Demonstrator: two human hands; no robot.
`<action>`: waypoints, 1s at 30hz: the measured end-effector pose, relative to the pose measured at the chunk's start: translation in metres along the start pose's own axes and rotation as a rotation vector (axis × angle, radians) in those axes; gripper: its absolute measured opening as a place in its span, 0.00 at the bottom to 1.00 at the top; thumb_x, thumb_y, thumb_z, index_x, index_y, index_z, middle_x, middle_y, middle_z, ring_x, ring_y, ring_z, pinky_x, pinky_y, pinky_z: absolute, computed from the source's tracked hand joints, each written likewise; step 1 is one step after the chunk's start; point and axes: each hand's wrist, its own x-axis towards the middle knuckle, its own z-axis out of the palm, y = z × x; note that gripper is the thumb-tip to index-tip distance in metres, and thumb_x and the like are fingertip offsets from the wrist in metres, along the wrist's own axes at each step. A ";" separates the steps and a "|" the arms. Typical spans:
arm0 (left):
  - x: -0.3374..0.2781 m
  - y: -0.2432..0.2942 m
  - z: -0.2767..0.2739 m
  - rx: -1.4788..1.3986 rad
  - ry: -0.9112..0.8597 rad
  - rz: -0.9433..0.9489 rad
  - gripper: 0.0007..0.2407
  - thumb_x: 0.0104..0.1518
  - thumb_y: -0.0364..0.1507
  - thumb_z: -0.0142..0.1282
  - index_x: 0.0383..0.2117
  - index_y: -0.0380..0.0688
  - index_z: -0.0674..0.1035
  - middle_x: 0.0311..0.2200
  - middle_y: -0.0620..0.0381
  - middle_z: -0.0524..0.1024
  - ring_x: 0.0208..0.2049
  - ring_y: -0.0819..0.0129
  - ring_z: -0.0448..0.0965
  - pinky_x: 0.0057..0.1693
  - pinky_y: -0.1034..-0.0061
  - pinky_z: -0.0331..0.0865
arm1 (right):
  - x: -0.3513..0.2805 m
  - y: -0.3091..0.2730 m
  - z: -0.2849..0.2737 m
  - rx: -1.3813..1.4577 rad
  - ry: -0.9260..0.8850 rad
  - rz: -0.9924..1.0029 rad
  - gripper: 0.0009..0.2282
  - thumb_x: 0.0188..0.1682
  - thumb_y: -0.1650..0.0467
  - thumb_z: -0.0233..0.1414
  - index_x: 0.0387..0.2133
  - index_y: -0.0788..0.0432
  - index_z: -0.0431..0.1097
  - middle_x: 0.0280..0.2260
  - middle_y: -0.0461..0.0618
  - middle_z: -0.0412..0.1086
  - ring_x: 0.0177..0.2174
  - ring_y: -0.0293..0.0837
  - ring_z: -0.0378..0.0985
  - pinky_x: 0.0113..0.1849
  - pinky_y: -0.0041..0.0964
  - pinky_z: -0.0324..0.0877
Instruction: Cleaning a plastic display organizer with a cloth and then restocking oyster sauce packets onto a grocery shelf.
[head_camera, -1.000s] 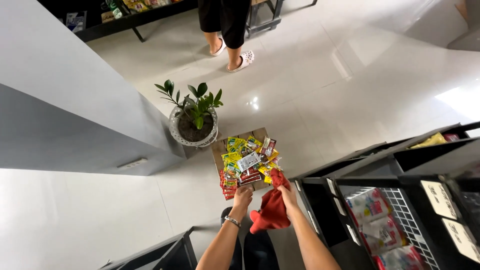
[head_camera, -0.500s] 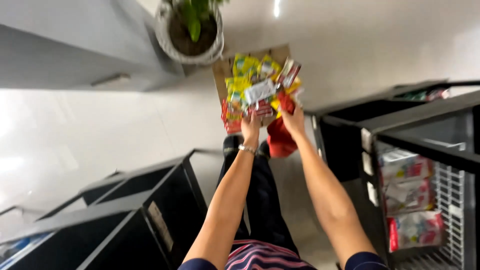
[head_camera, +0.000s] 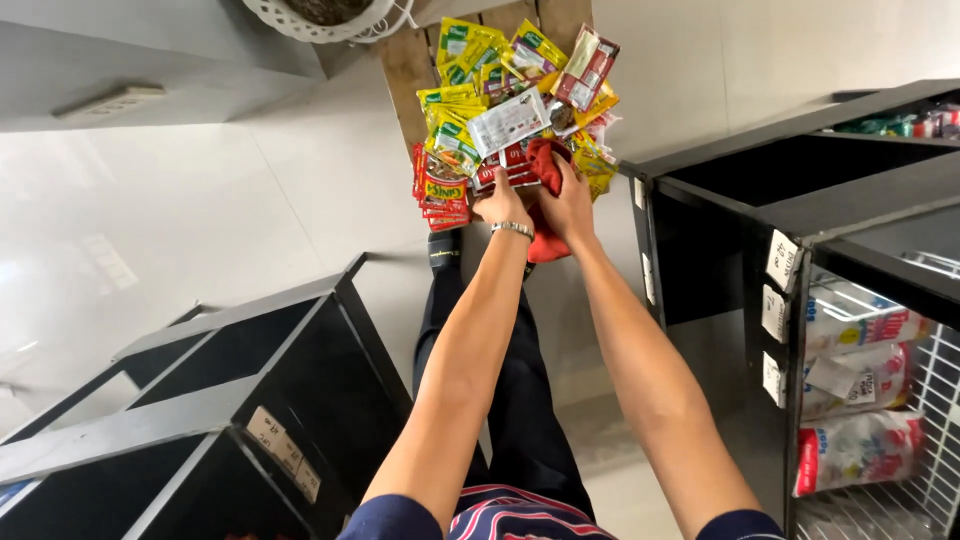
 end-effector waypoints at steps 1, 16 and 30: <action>-0.017 0.017 0.002 -0.082 0.085 -0.061 0.25 0.51 0.32 0.69 0.50 0.35 0.68 0.48 0.46 0.76 0.44 0.56 0.78 0.49 0.63 0.76 | 0.002 -0.001 0.002 -0.024 -0.018 0.032 0.30 0.43 0.65 0.58 0.63 0.50 0.64 0.51 0.69 0.69 0.52 0.68 0.70 0.55 0.51 0.66; 0.005 0.006 0.036 0.193 0.273 0.009 0.25 0.45 0.26 0.78 0.43 0.32 0.71 0.37 0.40 0.79 0.32 0.52 0.80 0.38 0.64 0.75 | 0.020 0.014 0.012 0.009 -0.128 0.016 0.28 0.41 0.70 0.57 0.59 0.52 0.68 0.50 0.66 0.72 0.52 0.62 0.71 0.54 0.48 0.65; -0.011 -0.013 -0.022 -0.366 -0.219 -0.345 0.09 0.57 0.28 0.61 0.41 0.38 0.80 0.33 0.51 0.81 0.28 0.56 0.81 0.32 0.62 0.77 | -0.039 -0.023 -0.038 0.498 -0.077 0.084 0.25 0.45 0.76 0.50 0.60 0.61 0.67 0.52 0.55 0.73 0.51 0.42 0.75 0.53 0.35 0.68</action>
